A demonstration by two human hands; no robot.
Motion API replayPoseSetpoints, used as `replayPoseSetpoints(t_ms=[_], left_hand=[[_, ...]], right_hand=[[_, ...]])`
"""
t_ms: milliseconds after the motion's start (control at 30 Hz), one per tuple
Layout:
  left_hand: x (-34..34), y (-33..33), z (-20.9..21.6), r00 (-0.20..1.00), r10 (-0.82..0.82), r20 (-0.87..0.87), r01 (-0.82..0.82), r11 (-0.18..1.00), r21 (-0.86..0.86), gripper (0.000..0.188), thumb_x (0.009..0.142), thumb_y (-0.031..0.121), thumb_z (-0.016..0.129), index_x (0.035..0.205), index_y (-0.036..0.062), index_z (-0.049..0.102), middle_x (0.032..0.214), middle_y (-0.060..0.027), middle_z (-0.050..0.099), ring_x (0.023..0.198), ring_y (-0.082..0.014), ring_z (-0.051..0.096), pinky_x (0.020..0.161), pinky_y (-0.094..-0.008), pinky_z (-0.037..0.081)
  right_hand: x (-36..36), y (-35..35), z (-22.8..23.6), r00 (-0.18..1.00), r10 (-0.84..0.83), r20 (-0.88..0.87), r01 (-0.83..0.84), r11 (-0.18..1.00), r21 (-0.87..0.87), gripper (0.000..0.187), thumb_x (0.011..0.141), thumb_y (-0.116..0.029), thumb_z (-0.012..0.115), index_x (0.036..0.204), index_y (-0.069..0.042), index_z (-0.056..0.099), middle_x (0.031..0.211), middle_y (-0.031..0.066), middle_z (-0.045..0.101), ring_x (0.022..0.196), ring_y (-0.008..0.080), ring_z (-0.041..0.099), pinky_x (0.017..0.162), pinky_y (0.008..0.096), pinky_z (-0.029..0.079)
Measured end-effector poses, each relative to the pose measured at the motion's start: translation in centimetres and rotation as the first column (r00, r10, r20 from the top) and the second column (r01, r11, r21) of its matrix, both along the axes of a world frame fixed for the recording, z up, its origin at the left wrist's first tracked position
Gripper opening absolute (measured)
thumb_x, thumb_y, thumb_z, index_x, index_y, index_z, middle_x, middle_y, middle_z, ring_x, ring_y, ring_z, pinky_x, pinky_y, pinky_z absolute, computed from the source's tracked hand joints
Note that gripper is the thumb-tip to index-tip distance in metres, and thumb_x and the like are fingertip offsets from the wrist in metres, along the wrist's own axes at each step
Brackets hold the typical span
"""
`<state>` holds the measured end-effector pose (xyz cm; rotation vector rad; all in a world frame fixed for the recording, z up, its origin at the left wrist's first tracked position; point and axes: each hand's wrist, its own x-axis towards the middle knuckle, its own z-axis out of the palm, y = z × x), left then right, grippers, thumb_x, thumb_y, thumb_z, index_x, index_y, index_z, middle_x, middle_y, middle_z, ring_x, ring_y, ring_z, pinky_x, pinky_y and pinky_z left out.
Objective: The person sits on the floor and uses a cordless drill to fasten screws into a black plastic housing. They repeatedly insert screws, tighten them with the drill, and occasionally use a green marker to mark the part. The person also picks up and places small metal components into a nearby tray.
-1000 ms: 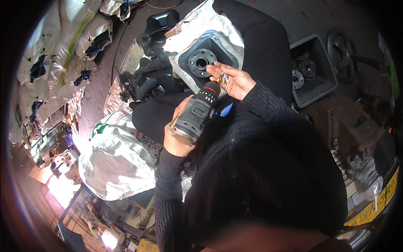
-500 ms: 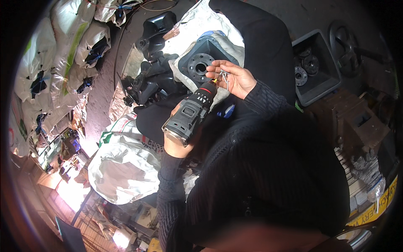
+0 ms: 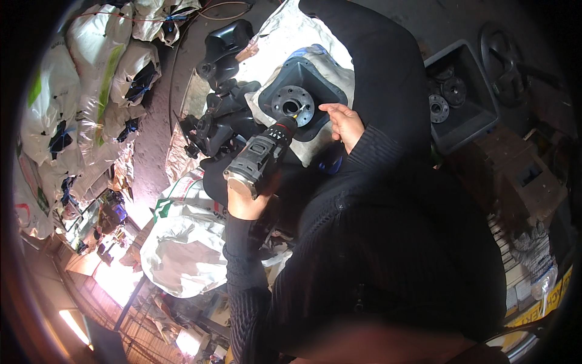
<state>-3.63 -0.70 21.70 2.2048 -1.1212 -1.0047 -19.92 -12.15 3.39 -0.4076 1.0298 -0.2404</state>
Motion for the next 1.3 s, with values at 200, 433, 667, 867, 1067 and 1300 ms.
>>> replayPoseSetpoints(t_ms=[200, 433, 667, 867, 1067, 1300], left_hand=[[0.8, -1.6, -1.0, 0.994, -0.106, 0.018, 0.104, 0.99, 0.096, 0.055, 0.069, 0.008, 0.073, 0.12, 0.0018, 0.054, 0.112, -0.0153, 0.063, 0.101, -0.0274, 0.064, 0.086, -0.0354, 0.049], [-0.2, -4.7, 0.6, 0.965, -0.24, 0.107, 0.219, 0.959, 0.182, 0.055, 0.069, 0.003, 0.068, 0.122, 0.0027, 0.052, 0.109, -0.0152, 0.063, 0.097, -0.0275, 0.064, 0.083, -0.0337, 0.049], [-0.5, -7.0, 0.3, 0.941, -0.318, 0.116, 0.282, 0.925, 0.253, 0.063, 0.071, 0.02, 0.073, 0.127, 0.0136, 0.046, 0.112, -0.0077, 0.063, 0.09, -0.0289, 0.067, 0.074, -0.0345, 0.053], [-0.5, -7.4, 0.0, 0.967, -0.246, 0.064, 0.213, 0.924, 0.318, 0.061, 0.067, -0.001, 0.068, 0.125, 0.0027, 0.05, 0.11, -0.0141, 0.063, 0.098, -0.0257, 0.065, 0.084, -0.0324, 0.05], [-0.1, -5.9, -1.0, 0.973, -0.225, 0.049, 0.204, 0.939, 0.276, 0.061, 0.067, 0.001, 0.07, 0.125, 0.0024, 0.05, 0.11, -0.014, 0.063, 0.098, -0.0245, 0.063, 0.084, -0.0321, 0.049], [-0.7, -1.9, 1.7, 0.99, -0.007, -0.138, 0.014, 0.999, 0.046, 0.046, 0.07, 0.003, 0.07, 0.115, 0.0004, 0.059, 0.112, -0.0152, 0.062, 0.104, -0.0297, 0.06, 0.092, -0.0368, 0.045]], right_hand=[[1.5, 0.7, -1.6, 0.982, 0.1, -0.161, -0.126, 0.979, -0.162, 0.024, 0.088, -0.023, 0.064, 0.103, -0.004, 0.064, 0.077, -0.0047, 0.059, 0.056, 0.0016, 0.039, 0.051, 0.0197, 0.035], [2.2, 1.2, -3.7, 0.949, 0.273, -0.154, -0.307, 0.91, -0.279, 0.022, 0.084, -0.025, 0.071, 0.088, -0.004, 0.067, 0.078, -0.0029, 0.061, 0.076, 0.0041, 0.049, 0.073, 0.0217, 0.04], [2.5, 1.6, -3.7, 0.973, 0.226, -0.04, -0.228, 0.933, -0.279, 0.013, 0.086, -0.01, 0.065, 0.094, 0.001, 0.066, 0.08, -0.0002, 0.063, 0.076, 0.0047, 0.052, 0.071, 0.0213, 0.043], [2.7, 2.1, -4.3, 0.984, 0.177, 0.003, -0.165, 0.923, -0.348, 0.021, 0.084, -0.02, 0.068, 0.097, -0.004, 0.068, 0.079, 0.0083, 0.068, 0.074, 0.0132, 0.061, 0.072, 0.0284, 0.046], [2.6, 1.1, -4.6, 0.951, 0.291, -0.107, -0.31, 0.873, -0.377, 0.019, 0.083, -0.02, 0.068, 0.093, -0.004, 0.068, 0.077, 0.0087, 0.067, 0.072, 0.0141, 0.061, 0.069, 0.0291, 0.046], [2.0, -0.8, -2.8, 0.94, 0.304, -0.157, -0.342, 0.829, -0.442, 0.029, 0.084, -0.026, 0.069, 0.094, 0.001, 0.065, 0.081, 0.0037, 0.065, 0.073, 0.0085, 0.055, 0.068, 0.0262, 0.044]])
